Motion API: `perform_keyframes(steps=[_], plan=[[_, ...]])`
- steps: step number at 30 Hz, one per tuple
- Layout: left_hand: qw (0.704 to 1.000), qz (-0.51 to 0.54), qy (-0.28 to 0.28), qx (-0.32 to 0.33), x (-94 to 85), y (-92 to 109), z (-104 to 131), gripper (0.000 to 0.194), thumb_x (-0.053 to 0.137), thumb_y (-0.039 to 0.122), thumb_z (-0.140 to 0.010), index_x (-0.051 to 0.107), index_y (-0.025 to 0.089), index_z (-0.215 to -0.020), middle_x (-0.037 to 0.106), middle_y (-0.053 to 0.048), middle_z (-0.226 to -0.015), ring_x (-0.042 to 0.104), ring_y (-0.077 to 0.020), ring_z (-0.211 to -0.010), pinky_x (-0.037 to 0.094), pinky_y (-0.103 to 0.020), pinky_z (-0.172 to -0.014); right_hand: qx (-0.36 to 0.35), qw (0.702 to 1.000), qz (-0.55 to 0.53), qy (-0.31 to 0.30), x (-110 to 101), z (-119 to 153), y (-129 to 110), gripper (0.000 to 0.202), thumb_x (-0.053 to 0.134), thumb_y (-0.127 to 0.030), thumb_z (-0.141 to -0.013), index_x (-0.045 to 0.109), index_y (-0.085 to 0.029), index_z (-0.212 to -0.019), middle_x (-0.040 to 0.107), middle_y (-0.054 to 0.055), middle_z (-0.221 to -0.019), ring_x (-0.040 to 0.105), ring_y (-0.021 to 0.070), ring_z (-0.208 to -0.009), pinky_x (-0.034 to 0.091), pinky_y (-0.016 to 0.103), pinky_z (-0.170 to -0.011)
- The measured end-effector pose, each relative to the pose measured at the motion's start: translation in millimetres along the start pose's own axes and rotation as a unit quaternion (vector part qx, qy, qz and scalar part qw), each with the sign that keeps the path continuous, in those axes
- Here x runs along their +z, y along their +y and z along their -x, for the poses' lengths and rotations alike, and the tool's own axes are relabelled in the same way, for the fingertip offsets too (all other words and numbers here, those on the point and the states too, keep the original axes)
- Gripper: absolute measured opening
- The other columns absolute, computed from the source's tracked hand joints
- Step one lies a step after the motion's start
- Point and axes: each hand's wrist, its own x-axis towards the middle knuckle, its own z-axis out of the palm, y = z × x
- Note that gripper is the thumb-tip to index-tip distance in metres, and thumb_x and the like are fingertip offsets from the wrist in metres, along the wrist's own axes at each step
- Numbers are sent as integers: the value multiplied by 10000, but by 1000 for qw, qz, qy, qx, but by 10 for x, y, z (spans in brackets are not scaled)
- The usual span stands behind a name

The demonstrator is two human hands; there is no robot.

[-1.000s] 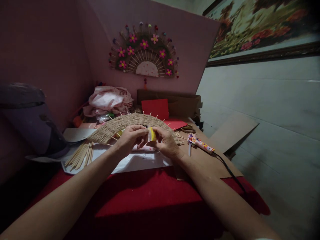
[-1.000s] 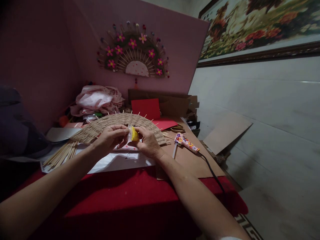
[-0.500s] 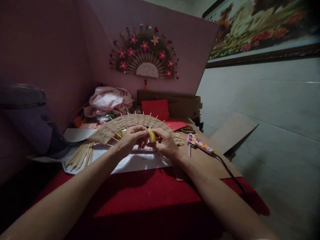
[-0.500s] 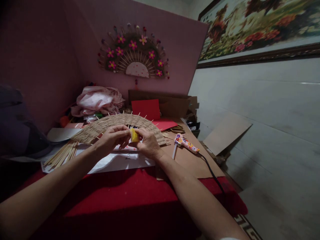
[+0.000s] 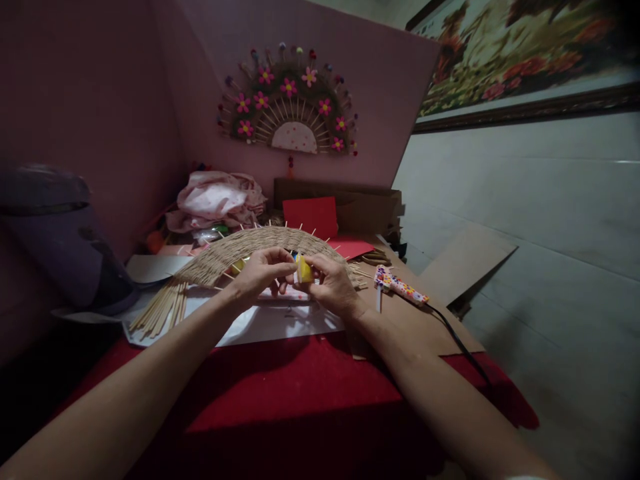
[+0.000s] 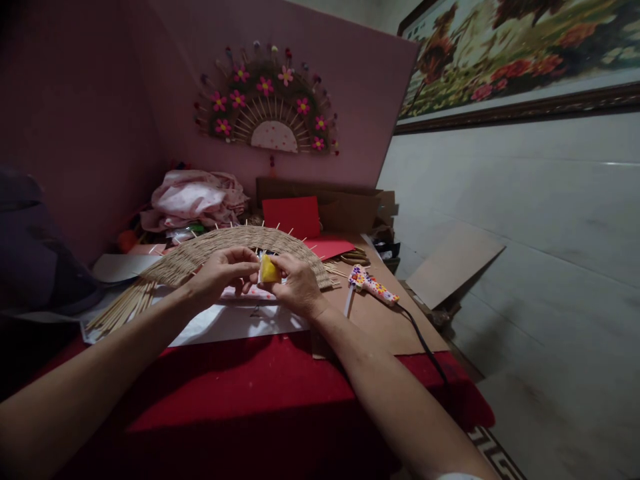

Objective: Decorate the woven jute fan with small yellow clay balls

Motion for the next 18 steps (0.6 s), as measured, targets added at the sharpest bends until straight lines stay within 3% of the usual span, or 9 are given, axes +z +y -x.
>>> perform_keyframes(steps=[4,8,10,13,15,18], plan=[[999,-9,7,37,-27,-11,-11,324,702,333,-677,599,145,-920,641,-51,-829,596,-123,-603,448,-200,-421,11,1000,-23,8,-4,-6,-17,346,703,-246,-703,633,-230,-1041,611,29,-871,527,166,-779,426,304,-682],[997,-9,-49,61,-42,-68,-24,593,743,271,-637,540,199,-1189,591,-110,-1151,608,-185,-907,518,-290,-695,36,994,-106,-3,33,-9,-22,434,712,-277,-708,584,-221,-1120,631,37,-906,569,180,-827,463,319,-716],[995,6,-85,54,-23,-102,-21,712,753,230,-626,471,236,-1280,576,-109,-1172,591,-201,-967,502,-332,-779,48,983,-177,2,70,-4,-19,520,727,-287,-696,525,-222,-1171,636,38,-904,593,178,-824,483,319,-723],[990,55,-113,55,21,-136,-13,686,733,217,-653,452,261,-1278,574,-92,-1145,579,-213,-990,491,-357,-797,43,967,-251,18,111,5,-23,532,745,-278,-679,490,-216,-1142,640,43,-927,618,166,-811,499,310,-730],[990,76,-100,66,36,-144,-21,604,732,212,-651,489,242,-1204,578,-77,-1107,574,-211,-977,487,-346,-784,37,969,-242,20,109,6,-38,486,750,-273,-672,512,-205,-1091,635,54,-960,617,165,-816,501,304,-719],[991,84,-34,103,19,-146,-59,534,744,204,-627,494,213,-1099,580,-46,-1026,573,-177,-901,471,-305,-749,40,982,-183,22,71,-4,-78,398,709,-250,-702,556,-206,-1067,598,72,-1061,598,161,-837,500,287,-680]])
